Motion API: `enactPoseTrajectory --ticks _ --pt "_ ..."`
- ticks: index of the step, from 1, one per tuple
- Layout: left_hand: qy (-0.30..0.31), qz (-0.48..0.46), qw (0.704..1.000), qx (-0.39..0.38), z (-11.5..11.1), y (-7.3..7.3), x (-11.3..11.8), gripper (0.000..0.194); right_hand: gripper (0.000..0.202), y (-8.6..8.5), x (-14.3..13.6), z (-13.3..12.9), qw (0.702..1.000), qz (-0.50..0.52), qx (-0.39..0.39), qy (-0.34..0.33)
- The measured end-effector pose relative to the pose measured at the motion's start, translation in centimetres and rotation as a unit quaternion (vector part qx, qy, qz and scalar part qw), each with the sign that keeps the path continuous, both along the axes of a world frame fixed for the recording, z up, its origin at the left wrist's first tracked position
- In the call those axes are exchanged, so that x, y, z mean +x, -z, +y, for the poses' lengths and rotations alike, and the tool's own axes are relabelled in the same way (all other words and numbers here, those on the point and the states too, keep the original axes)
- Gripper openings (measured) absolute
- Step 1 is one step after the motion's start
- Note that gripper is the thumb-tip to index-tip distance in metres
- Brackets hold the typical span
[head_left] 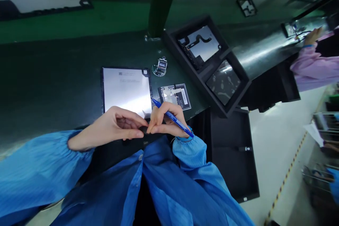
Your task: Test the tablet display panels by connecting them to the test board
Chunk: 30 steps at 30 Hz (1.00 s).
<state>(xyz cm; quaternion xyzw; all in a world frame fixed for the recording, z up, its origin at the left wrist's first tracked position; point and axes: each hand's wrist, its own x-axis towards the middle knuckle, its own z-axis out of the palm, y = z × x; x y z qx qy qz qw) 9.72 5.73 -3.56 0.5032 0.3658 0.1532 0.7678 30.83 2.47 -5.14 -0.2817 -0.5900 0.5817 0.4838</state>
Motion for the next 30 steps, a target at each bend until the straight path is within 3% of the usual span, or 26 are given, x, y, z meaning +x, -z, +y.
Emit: enactPoseTrajectory --ticks 2,4,6,8,11,16,18,20,23,30 --pt "0.006 0.015 1.0 0.005 -0.2 -0.1 0.5 0.019 0.027 0.4 1.4 0.5 0.992 -0.03 0.001 0.124" --pt "-0.012 0.06 0.998 0.031 -0.3 0.0 1.0 0.021 0.024 1.1 3.4 1.4 0.946 -0.117 0.022 0.303" --pt "-0.052 0.118 0.987 0.092 -0.3 0.3 1.5 0.026 0.016 2.2 5.7 2.4 0.893 -0.248 0.043 0.374" --pt "-0.086 0.164 0.966 0.179 -0.3 0.8 2.0 0.029 0.024 3.5 7.7 3.1 0.871 -0.359 0.053 0.333" --pt "-0.093 0.184 0.925 0.321 -0.4 1.7 2.4 0.028 0.038 5.0 8.9 2.7 0.861 -0.424 0.049 0.278" --pt "-0.094 0.183 0.838 0.506 -0.8 2.6 2.9 0.021 0.028 4.7 6.2 -0.8 0.846 -0.423 0.031 0.322" --pt "-0.088 0.186 0.818 0.538 -1.0 2.7 3.2 0.02 0.015 4.0 4.3 -2.1 0.842 -0.391 0.022 0.37" --pt "-0.085 0.189 0.801 0.562 -1.2 2.7 3.4 0.019 0.006 3.4 2.7 -2.8 0.865 -0.321 -0.006 0.384" --pt "-0.085 0.19 0.786 0.582 -1.4 2.5 3.7 0.017 0.015 2.7 1.1 -2.9 0.912 -0.222 -0.061 0.338" --pt "-0.082 0.21 0.779 0.585 -1.0 2.2 3.8 0.014 0.023 2.6 1.4 -1.4 0.939 -0.186 -0.087 0.277"
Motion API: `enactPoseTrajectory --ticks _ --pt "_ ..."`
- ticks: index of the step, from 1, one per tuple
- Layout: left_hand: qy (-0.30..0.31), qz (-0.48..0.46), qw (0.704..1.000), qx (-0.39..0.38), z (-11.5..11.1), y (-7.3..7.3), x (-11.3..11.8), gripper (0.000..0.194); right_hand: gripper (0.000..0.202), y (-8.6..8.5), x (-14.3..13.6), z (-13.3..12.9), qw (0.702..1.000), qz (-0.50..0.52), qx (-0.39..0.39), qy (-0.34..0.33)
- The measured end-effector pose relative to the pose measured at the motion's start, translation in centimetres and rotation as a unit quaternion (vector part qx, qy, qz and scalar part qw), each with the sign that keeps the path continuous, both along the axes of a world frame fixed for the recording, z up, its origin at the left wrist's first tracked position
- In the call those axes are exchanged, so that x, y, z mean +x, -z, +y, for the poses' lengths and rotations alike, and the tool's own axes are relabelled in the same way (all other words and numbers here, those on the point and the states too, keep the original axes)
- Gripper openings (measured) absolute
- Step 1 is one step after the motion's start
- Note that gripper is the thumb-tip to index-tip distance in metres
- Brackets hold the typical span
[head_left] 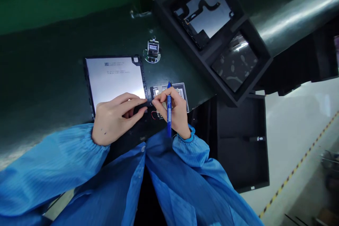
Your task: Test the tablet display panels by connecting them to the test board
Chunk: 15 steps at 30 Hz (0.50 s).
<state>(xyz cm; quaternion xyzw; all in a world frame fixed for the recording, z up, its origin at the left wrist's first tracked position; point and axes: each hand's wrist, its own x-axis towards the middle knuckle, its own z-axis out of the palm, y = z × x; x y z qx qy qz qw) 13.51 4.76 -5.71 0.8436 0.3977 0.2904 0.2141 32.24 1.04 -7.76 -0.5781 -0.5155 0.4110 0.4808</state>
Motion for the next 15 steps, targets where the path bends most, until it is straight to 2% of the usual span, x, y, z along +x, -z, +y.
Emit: enactPoseTrajectory --ticks 2,6,8,15 --pt "-0.002 0.01 1.0 0.005 0.3 0.2 0.2 0.012 0.022 0.4 0.3 0.4 1.0 0.008 0.002 0.004" --pt "-0.007 0.039 0.999 0.001 0.8 1.1 0.8 0.011 0.016 1.9 1.2 1.2 0.994 -0.01 0.013 0.104" --pt "-0.008 0.055 0.998 0.006 1.0 1.5 1.1 0.01 0.014 2.6 1.6 1.4 0.991 -0.015 0.011 0.134" --pt "-0.003 0.094 0.995 0.011 0.9 2.1 1.6 0.011 0.014 3.0 1.9 1.3 0.992 -0.03 0.017 0.119"
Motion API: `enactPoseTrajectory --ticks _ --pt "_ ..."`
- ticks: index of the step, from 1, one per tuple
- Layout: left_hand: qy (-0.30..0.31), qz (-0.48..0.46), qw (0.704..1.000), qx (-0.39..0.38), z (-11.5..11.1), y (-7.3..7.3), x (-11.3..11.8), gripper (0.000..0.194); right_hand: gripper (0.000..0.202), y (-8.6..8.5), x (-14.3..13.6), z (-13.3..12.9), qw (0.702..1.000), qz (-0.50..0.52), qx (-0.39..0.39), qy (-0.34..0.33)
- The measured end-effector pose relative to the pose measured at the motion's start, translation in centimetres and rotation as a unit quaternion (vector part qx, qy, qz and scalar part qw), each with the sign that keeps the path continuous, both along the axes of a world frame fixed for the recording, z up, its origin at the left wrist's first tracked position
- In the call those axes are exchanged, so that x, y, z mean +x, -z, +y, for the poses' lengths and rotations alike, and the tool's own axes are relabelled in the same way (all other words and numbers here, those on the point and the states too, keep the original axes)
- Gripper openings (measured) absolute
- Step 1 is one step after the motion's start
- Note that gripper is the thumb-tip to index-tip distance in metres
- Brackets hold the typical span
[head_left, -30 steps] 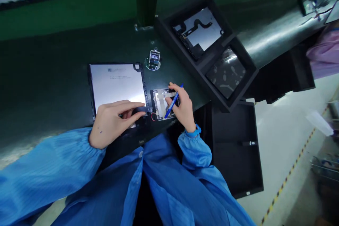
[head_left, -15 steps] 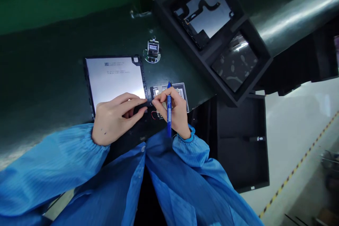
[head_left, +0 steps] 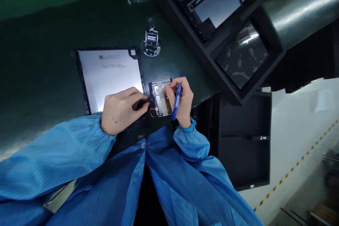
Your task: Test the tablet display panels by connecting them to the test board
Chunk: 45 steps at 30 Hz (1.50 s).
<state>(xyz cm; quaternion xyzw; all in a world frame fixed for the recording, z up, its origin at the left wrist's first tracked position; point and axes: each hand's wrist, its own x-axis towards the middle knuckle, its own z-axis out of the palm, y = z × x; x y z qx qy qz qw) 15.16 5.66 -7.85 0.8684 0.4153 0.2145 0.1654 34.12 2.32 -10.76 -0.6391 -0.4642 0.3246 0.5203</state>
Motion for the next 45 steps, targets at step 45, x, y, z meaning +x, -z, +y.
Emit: enactPoseTrajectory --ticks 45 --pt "-0.015 0.007 1.0 -0.011 -0.31 0.32 -0.11 0.015 0.011 -0.25 0.19 0.0 0.999 -0.042 0.006 -0.021"
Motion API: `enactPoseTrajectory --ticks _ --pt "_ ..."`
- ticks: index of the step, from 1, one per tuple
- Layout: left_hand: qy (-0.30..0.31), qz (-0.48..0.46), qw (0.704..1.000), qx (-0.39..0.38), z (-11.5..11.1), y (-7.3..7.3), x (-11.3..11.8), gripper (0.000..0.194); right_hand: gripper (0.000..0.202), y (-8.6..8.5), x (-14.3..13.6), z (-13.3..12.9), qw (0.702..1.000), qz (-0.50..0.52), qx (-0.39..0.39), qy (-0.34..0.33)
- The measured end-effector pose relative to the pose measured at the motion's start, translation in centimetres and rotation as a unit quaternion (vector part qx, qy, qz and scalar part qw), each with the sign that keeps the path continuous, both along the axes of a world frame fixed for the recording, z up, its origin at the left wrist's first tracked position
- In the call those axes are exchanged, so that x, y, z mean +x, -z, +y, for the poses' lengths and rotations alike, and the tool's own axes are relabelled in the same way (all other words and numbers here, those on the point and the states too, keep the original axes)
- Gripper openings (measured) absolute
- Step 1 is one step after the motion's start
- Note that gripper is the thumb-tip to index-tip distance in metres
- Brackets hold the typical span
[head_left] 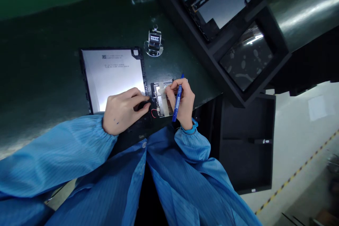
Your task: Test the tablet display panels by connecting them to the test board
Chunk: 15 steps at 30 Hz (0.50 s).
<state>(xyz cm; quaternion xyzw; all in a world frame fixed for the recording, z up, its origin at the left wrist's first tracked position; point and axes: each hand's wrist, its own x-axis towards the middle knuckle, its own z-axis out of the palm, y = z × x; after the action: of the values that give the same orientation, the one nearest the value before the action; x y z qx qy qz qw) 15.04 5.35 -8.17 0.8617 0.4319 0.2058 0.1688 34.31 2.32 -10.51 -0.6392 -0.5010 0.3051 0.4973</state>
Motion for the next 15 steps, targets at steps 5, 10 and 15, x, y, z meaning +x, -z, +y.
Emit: enactPoseTrajectory --ticks 5,10,15 --pt "0.007 -0.011 1.0 -0.001 0.06 0.04 0.05 0.017 0.012 0.05 0.15 0.03 1.0 0.001 -0.013 -0.003" --pt "0.014 -0.019 1.0 0.004 0.08 0.06 0.1 0.016 0.013 0.11 0.06 0.01 1.0 0.006 -0.012 -0.001" --pt "0.01 -0.012 1.0 0.008 0.04 0.33 0.3 0.016 0.013 -0.07 0.38 0.06 1.0 -0.007 -0.019 -0.021"
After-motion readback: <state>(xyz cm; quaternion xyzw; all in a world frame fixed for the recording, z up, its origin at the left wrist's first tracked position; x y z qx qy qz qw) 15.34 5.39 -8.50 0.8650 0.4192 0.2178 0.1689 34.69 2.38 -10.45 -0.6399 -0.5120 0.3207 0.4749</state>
